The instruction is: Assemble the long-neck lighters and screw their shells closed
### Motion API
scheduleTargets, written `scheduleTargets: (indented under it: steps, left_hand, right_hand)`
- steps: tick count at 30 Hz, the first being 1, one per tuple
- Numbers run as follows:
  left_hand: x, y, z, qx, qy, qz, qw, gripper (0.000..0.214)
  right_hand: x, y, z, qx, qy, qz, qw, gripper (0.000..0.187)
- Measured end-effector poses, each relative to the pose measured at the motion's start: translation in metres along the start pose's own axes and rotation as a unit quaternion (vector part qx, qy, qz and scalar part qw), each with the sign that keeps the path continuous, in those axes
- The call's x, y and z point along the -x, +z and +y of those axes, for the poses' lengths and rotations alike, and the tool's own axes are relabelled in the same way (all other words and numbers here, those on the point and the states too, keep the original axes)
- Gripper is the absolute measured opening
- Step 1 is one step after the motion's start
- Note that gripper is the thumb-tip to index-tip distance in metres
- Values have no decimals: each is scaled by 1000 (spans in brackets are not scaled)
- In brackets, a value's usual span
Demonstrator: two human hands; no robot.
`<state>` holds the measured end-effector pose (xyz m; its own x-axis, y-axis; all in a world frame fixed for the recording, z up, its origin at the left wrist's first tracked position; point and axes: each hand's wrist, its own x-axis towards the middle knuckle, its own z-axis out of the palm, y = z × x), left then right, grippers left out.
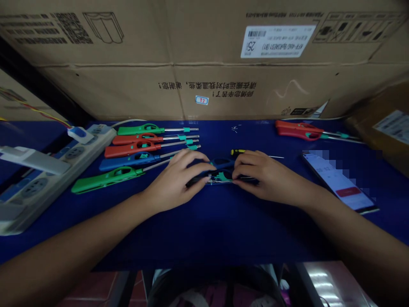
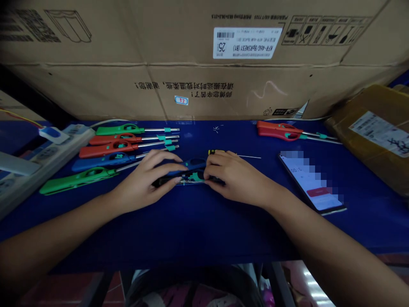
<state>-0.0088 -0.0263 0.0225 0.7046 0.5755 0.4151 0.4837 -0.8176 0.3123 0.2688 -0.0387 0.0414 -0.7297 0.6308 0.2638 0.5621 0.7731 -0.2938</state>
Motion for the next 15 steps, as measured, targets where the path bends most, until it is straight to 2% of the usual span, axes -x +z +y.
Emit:
scheduleTargets:
  steps: [6,10,15]
  left_hand:
    - [2,2,7,-46,84,-60,994,35]
    - [3,3,6,-65,94,-76,991,39]
    - [5,3,8,-82,104,-66,989,41]
  right_hand:
    - [-1,2,-1,-35,13,-6,999,9]
    - [-1,1,-2,-49,28,-16,998,6]
    - [-1,1,-3,-51,36,-14,998,10]
